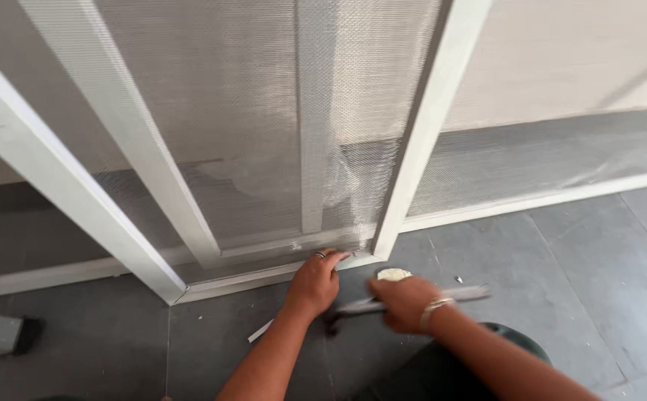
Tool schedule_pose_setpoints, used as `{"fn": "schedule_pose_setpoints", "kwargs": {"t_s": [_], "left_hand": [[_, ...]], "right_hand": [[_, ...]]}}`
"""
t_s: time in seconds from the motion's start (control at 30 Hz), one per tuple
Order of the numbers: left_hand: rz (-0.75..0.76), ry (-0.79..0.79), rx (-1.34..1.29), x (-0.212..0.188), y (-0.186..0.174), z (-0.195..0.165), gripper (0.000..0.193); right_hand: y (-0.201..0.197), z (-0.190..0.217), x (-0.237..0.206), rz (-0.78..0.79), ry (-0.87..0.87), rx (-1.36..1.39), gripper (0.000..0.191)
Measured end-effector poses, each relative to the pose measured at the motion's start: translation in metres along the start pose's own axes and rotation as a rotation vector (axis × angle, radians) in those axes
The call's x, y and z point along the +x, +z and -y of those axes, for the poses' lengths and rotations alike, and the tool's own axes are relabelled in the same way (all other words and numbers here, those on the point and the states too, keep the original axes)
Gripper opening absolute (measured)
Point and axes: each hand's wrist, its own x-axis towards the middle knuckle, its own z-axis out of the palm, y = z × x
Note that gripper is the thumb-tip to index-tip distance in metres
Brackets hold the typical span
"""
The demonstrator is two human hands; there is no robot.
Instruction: The person sits on the floor assembling an insect screen window frame. They press and fit white plastic trim strips into the frame's edge channel, tap them in with a hammer, cut a strip to length with a utility knife, and press the frame sections together.
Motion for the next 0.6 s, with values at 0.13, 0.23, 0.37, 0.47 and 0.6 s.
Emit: {"fn": "schedule_pose_setpoints", "kwargs": {"t_s": [0.13, 0.23, 0.37, 0.47, 0.6], "left_hand": [[-0.009, -0.026, -0.097, -0.001, -0.003, 0.000, 0.049], [0.031, -0.045, -0.061, -0.003, -0.003, -0.003, 0.051], [0.045, -0.049, 0.025, -0.005, -0.004, -0.008, 0.051], [0.038, -0.030, 0.062, -0.006, -0.004, -0.009, 0.052], [0.018, 0.000, 0.089, -0.009, -0.004, -0.015, 0.053]], "right_hand": [[-0.042, -0.037, -0.021, -0.301, 0.070, -0.004, 0.046], [-0.056, -0.054, -0.027, -0.622, 0.010, -0.151, 0.040], [-0.053, -0.059, -0.023, -0.935, -0.206, -0.160, 0.036], [-0.046, -0.057, -0.016, -0.905, -0.213, -0.258, 0.035], [-0.041, -0.055, -0.019, -0.827, -0.159, -0.306, 0.036]]}}
